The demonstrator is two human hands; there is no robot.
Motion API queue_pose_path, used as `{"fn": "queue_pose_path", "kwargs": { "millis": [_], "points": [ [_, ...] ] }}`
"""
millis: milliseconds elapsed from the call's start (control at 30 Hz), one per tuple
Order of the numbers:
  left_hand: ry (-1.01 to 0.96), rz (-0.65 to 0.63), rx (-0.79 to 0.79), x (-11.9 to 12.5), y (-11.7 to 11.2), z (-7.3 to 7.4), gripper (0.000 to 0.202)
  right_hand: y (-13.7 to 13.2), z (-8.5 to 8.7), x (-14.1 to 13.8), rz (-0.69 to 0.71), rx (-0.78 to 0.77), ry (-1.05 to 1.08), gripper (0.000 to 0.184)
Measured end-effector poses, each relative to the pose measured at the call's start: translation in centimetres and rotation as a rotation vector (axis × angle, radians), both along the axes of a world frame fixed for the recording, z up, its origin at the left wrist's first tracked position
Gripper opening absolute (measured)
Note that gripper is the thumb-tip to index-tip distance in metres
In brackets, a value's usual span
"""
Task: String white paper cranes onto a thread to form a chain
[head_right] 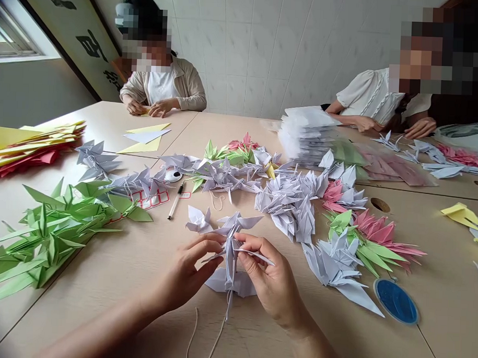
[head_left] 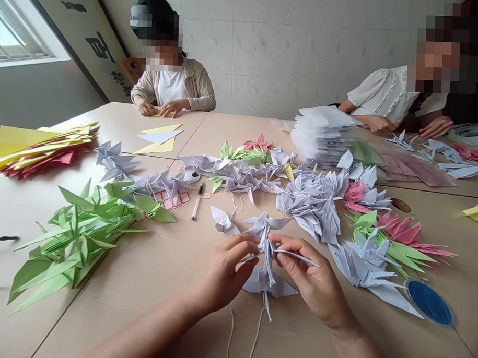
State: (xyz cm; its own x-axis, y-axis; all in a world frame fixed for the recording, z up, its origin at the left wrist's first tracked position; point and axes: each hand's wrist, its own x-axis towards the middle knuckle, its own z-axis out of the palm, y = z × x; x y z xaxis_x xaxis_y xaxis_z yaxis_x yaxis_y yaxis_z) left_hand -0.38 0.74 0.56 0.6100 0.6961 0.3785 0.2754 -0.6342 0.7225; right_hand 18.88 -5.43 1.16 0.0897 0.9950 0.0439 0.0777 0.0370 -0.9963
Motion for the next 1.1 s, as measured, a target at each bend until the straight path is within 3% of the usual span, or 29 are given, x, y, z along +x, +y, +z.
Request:
{"fn": "queue_pose_path", "kwargs": {
  "millis": [367, 567, 767, 1100],
  "points": [
    [0.046, -0.011, -0.215, 0.2, -0.1, 0.5, 0.043, -0.1, 0.1, -0.1, 0.024, 0.026, -0.063, 0.007],
    [0.015, 0.14, -0.081, 0.2, 0.4, 0.3, 0.013, 0.2, 0.3, -0.1, -0.048, -0.061, -0.075, 0.016],
    [-0.014, 0.176, -0.104, 0.3, 0.3, 0.6, 0.018, 0.4, 0.0, 0.0, -0.091, -0.188, 0.094, 0.026],
    [0.016, 0.138, -0.273, 0.3, -0.2, 2.0, 0.017, 0.5, -0.3, 0.0, -0.087, -0.204, 0.215, 0.027]
  ]
}}
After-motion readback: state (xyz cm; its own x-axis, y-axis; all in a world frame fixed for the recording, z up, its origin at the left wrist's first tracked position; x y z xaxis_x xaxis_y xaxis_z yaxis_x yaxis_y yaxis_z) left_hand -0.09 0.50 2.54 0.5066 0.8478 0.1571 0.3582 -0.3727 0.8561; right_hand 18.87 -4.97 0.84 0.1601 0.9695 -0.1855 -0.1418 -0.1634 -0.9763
